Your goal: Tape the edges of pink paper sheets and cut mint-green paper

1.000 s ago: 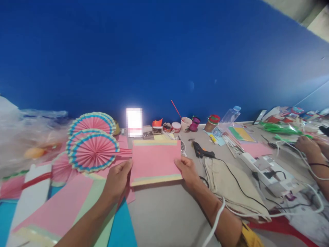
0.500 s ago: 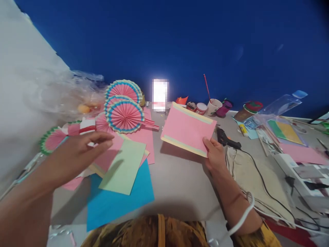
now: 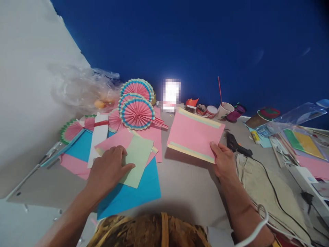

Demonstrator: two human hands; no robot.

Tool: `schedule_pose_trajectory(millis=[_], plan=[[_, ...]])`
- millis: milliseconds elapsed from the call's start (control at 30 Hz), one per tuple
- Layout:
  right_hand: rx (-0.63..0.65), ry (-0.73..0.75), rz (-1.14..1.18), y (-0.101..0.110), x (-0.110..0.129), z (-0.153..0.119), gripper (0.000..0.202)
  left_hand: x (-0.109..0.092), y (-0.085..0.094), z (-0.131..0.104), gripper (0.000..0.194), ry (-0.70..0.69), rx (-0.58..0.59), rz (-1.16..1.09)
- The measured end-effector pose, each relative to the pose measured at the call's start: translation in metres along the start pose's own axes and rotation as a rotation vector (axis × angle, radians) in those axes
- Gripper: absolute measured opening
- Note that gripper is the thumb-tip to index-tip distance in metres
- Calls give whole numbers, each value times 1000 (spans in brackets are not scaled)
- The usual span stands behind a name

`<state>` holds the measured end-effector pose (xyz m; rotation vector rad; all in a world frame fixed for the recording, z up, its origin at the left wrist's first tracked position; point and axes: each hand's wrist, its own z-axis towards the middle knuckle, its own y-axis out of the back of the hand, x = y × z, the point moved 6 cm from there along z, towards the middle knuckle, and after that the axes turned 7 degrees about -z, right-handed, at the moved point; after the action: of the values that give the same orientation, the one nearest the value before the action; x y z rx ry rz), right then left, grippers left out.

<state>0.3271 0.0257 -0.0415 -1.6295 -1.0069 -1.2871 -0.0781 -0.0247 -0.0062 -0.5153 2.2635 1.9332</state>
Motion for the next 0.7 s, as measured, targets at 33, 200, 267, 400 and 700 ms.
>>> schedule_pose_trajectory(millis=[33, 200, 267, 400, 700], plan=[[-6, -6, 8, 1, 0, 1, 46, 1, 1, 0, 33, 6, 14, 15], [-8, 3, -13, 3, 0, 2, 44, -5, 5, -2, 36, -72, 47, 183], [0, 13, -33, 3, 0, 2, 43, -8, 4, -3, 33, -125, 36, 236], [21, 8, -41, 1, -1, 1, 45, -10, 4, 6, 36, -165, 18, 103], [7, -21, -26, 3, -2, 0, 48, -11, 9, 49, 26, -23, -27, -268]])
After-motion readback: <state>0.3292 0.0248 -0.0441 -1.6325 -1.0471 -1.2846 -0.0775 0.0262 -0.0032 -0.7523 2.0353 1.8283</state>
